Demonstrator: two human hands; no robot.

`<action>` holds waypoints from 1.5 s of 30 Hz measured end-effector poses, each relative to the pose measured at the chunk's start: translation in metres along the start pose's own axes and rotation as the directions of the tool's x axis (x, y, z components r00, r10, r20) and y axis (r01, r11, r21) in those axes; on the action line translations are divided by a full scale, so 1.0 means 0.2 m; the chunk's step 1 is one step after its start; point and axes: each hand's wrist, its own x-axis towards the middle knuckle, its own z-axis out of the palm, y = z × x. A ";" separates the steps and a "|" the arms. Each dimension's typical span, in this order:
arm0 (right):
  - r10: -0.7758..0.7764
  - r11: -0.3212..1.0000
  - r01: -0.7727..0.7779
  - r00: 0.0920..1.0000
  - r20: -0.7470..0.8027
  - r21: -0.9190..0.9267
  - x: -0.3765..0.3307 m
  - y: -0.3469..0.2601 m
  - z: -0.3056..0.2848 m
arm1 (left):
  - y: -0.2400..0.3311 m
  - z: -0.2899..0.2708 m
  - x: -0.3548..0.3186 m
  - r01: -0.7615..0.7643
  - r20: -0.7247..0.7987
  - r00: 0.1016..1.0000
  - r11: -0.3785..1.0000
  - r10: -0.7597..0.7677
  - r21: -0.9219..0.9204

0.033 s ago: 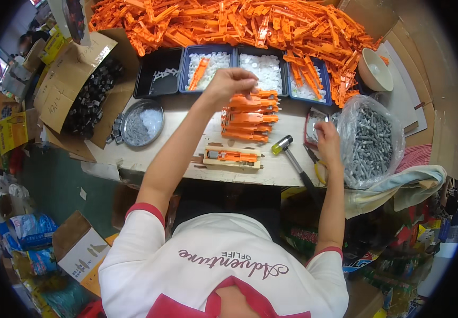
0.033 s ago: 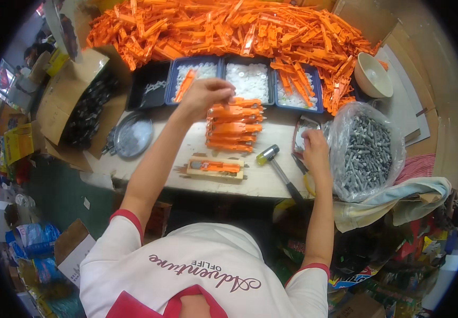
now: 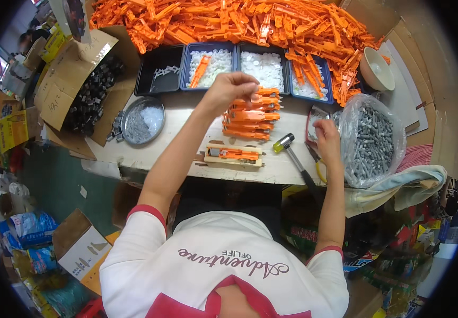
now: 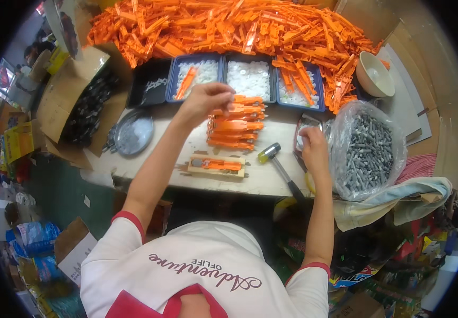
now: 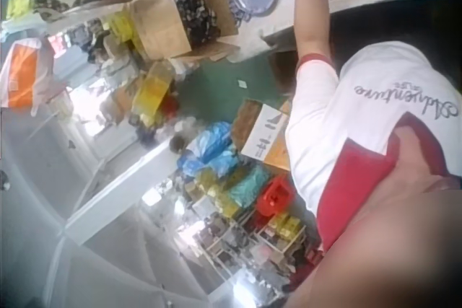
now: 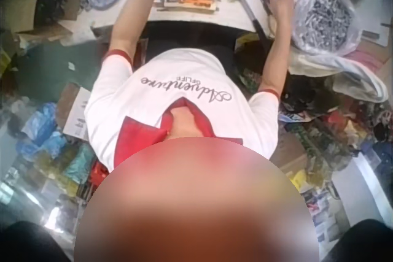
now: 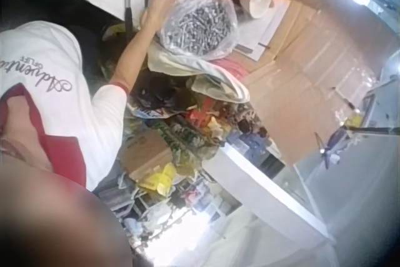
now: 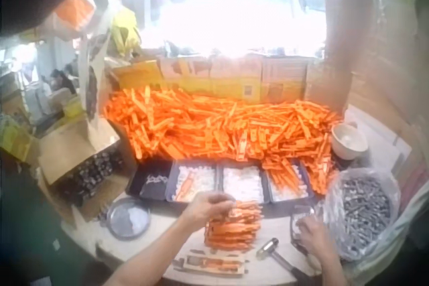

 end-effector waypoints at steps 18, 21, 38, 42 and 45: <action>-0.447 0.864 0.340 0.857 0.256 0.371 0.00 -0.67 0.23 | -0.21 0.01 -0.62 0.211 0.158 0.973 0.935 -0.171 -0.285; -0.449 0.864 0.340 0.855 0.260 0.372 -0.01 -0.68 0.24 | -0.21 0.01 -0.64 0.193 0.143 0.977 0.939 -0.158 -0.284; -0.417 0.852 0.243 0.850 0.322 0.464 -0.07 -0.70 0.33 | -0.35 -0.01 -0.71 0.083 0.050 0.996 0.916 -0.069 -0.393; -0.459 0.857 0.389 0.874 0.159 0.339 -0.10 -0.73 0.36 | -0.35 -0.01 -0.72 0.091 0.046 0.996 0.884 -0.078 -0.458; -0.397 0.878 0.350 0.914 0.087 0.328 -0.12 -0.72 0.38 | -0.35 -0.01 -0.71 0.072 -0.006 0.996 0.863 -0.087 -0.500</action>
